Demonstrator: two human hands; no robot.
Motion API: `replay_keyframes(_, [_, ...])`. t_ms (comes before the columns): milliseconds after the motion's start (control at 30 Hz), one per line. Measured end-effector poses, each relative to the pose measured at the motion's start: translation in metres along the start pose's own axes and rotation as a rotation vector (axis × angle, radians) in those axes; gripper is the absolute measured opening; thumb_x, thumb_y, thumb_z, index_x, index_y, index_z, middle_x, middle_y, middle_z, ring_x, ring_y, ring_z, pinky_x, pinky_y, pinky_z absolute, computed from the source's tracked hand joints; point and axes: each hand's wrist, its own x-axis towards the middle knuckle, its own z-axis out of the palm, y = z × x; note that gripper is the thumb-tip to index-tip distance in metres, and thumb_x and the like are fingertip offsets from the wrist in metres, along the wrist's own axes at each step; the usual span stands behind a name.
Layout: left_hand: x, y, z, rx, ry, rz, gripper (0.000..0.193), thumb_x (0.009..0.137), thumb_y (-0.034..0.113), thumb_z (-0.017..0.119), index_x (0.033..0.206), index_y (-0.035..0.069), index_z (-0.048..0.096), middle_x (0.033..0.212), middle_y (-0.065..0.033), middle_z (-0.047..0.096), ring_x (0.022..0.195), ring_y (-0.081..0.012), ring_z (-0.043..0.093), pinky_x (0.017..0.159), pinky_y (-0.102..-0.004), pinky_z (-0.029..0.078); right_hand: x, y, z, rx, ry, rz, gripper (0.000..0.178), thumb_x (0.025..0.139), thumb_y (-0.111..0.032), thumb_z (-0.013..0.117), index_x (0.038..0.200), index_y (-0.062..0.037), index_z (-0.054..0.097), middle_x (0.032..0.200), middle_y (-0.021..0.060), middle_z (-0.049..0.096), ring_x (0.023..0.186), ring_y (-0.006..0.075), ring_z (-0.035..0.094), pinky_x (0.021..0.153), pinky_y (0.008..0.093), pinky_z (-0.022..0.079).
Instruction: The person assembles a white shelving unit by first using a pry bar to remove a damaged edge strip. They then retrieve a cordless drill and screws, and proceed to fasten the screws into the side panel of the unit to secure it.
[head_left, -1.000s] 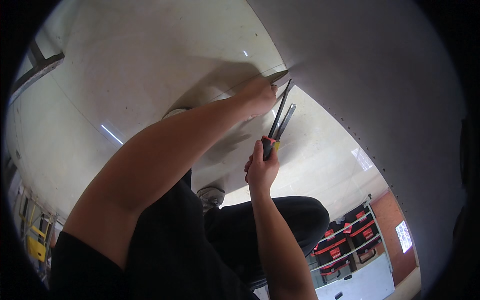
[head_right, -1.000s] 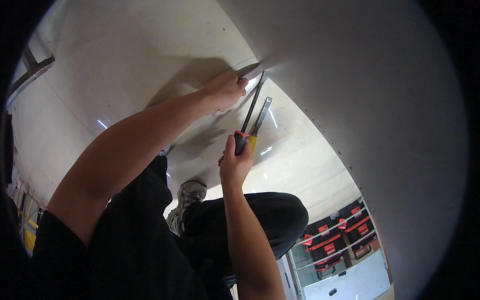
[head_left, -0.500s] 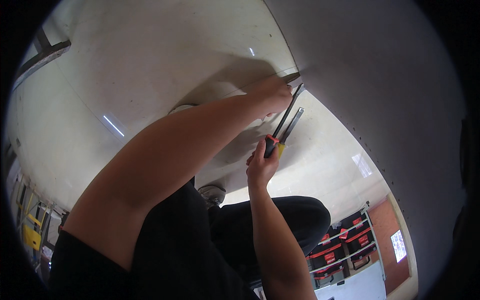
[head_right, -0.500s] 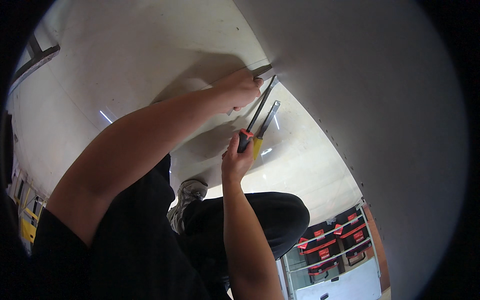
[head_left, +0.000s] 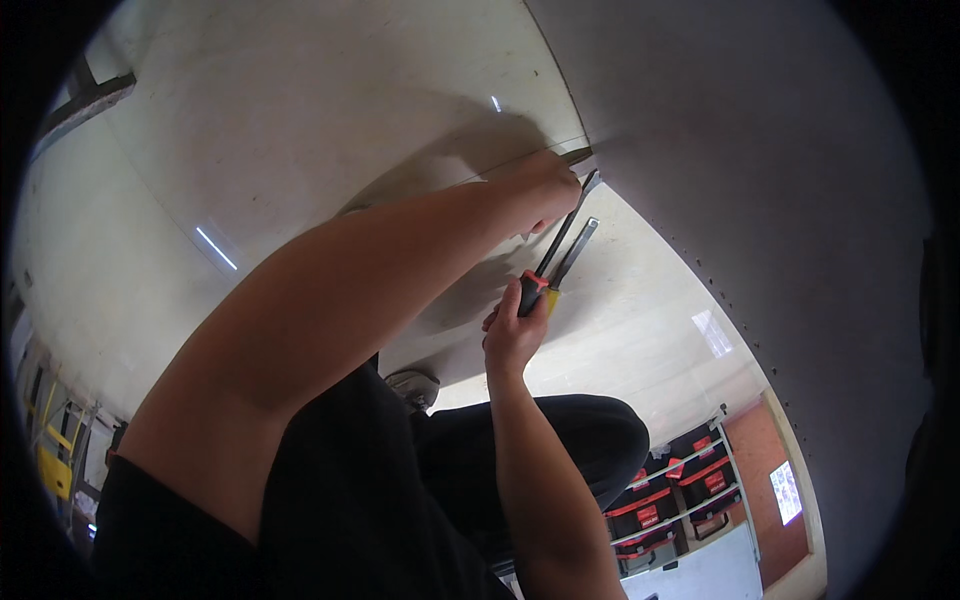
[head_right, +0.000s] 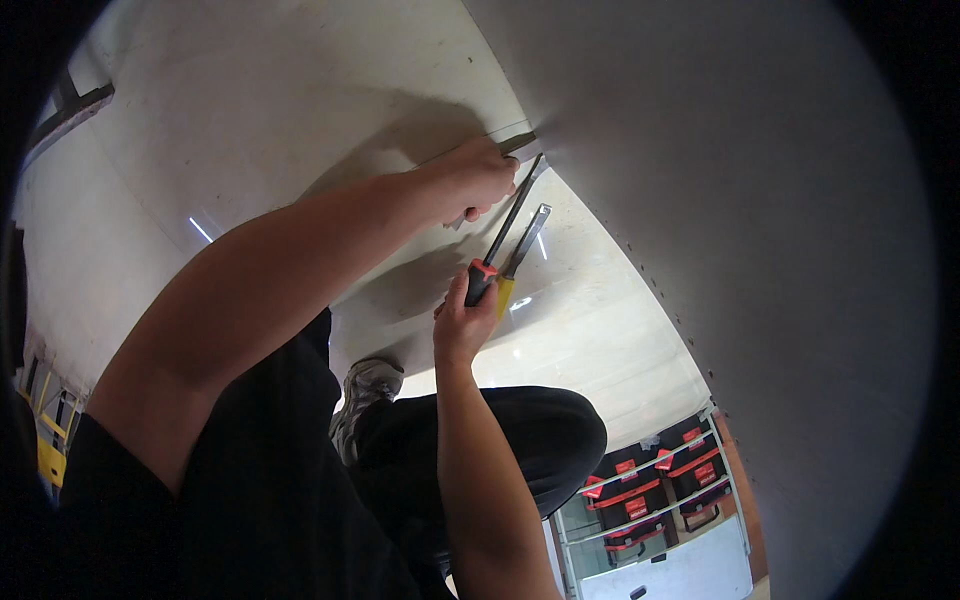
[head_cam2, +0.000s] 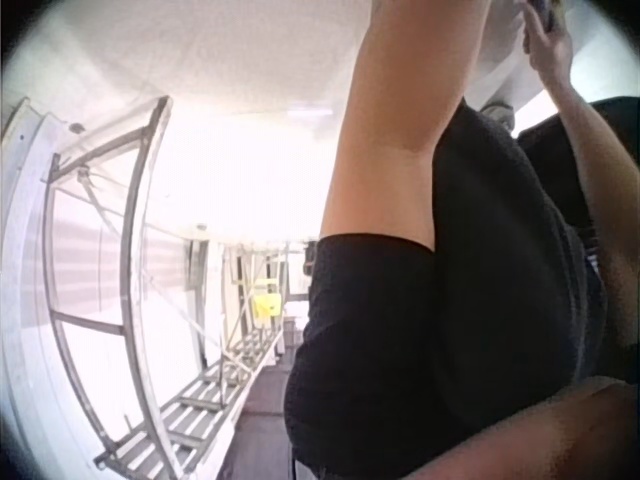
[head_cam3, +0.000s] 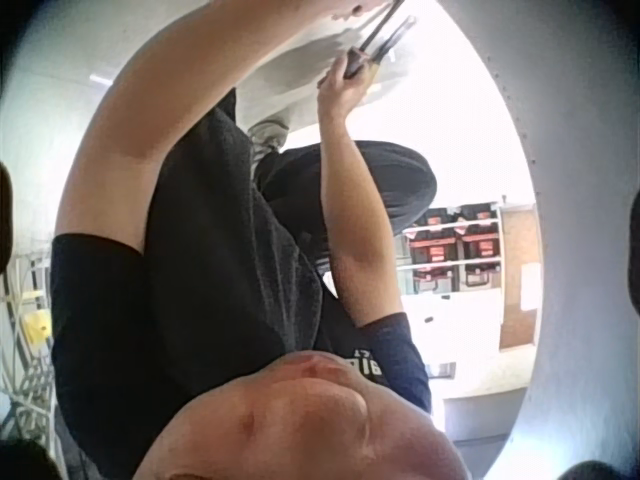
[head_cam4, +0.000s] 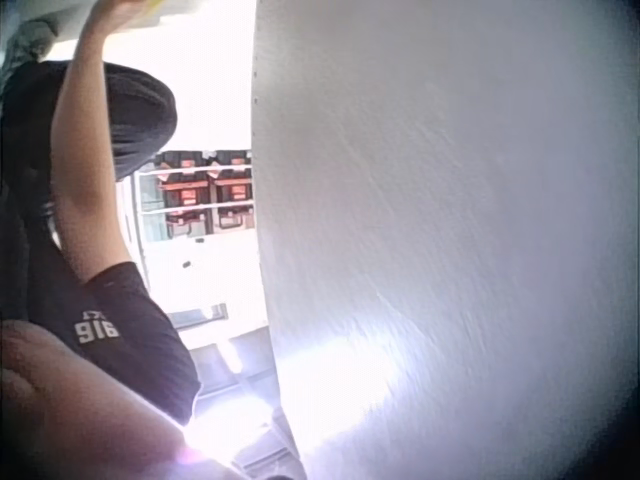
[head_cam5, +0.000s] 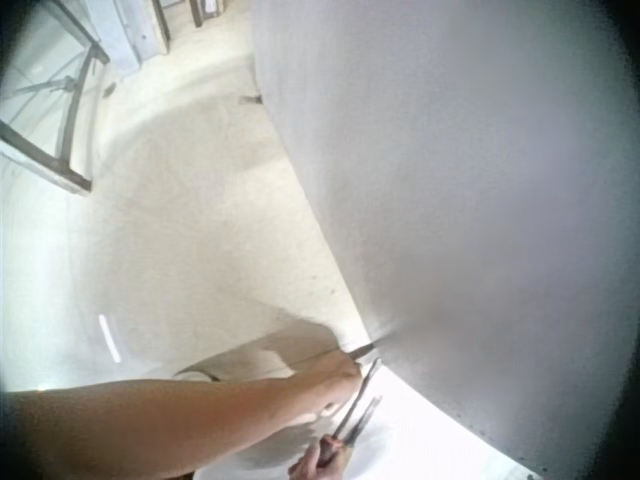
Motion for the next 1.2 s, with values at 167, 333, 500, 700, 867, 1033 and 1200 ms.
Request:
replay_keyframes(167, [-0.002,0.008,0.013,-0.021,0.069,-0.013,0.032,0.097,0.024,0.049,0.085,-0.003,0.061,0.058,-0.0091,0.054,0.041,-0.0173,0.044,0.038,-0.0352,0.034,0.001,0.003,0.001,-0.034,0.025,-0.01,0.021,0.094,-0.024,0.057,0.089,-0.0051,0.05,0.054,0.0022,0.048,0.039,0.0103,0.047,0.036,0.0243,0.036])
replay_keyframes(333, [0.027,-0.006,0.006,0.381,-0.07,0.2,0.024,0.093,0.017,0.054,0.081,-0.003,0.06,0.056,-0.0086,0.052,0.04,-0.0178,0.043,0.038,-0.0344,0.034,0.0,-0.001,0.001,0.008,0.016,0.007,0.023,0.093,-0.025,0.06,0.088,-0.0043,0.051,0.055,0.0031,0.051,0.041,0.0114,0.05,0.039,0.026,0.038])
replay_keyframes(500, [0.033,0.006,-0.001,0.518,-0.157,0.244,0.016,0.087,0.005,0.053,0.078,-0.005,0.06,0.055,-0.011,0.05,0.041,-0.0189,0.045,0.038,-0.0353,0.034,-0.001,0.002,0.001,-0.019,0.004,0.025,0.02,0.095,-0.024,0.057,0.091,-0.0066,0.048,0.056,0.0023,0.048,0.039,0.0097,0.046,0.036,0.0243,0.035])
replay_keyframes(700, [0.036,0.002,0.005,0.179,-0.086,0.195,0.013,0.083,-0.001,0.049,0.075,-0.004,0.059,0.054,-0.012,0.05,0.04,-0.018,0.045,0.036,-0.034,0.033,0.003,0.008,0.002,-0.047,0.032,-0.015,0.025,0.093,-0.026,0.06,0.092,-0.0036,0.051,0.055,0.0036,0.052,0.042,0.0127,0.053,0.04,0.0266,0.041])
replay_keyframes(867, [0.061,0.004,0.01,0.694,-0.172,0.465,0.015,0.084,0.002,0.049,0.073,-0.002,0.058,0.053,-0.0101,0.049,0.038,-0.0165,0.042,0.035,-0.0321,0.03,0.004,0.007,-0.001,-0.019,-0.012,-0.01,0.021,0.094,-0.024,0.058,0.095,-0.0053,0.049,0.057,0.0026,0.049,0.041,0.0113,0.048,0.039,0.0249,0.039])
replay_keyframes(1033, [0.02,0.042,-0.002,0.148,-0.162,-0.005,0.022,0.089,0.013,0.05,0.074,-0.001,0.057,0.058,-0.0087,0.052,0.042,-0.0163,0.047,0.036,-0.0303,0.034,0.005,0.006,-0.002,-0.018,-0.006,-0.013,0.02,0.094,-0.023,0.057,0.098,-0.0054,0.049,0.057,0.0024,0.048,0.041,0.0104,0.047,0.039,0.0246,0.038])
replay_keyframes(1200, [-0.013,0.039,-0.012,-0.27,-0.097,-0.251,0.045,0.096,0.043,0.048,0.088,0.0,0.057,0.078,-0.0127,0.065,0.07,-0.0217,0.067,0.054,-0.03,0.052,0.003,0.004,-0.011,-0.066,-0.023,-0.047,0.023,0.093,-0.025,0.059,0.096,-0.0046,0.05,0.056,0.0028,0.049,0.041,0.0111,0.049,0.039,0.0255,0.039])
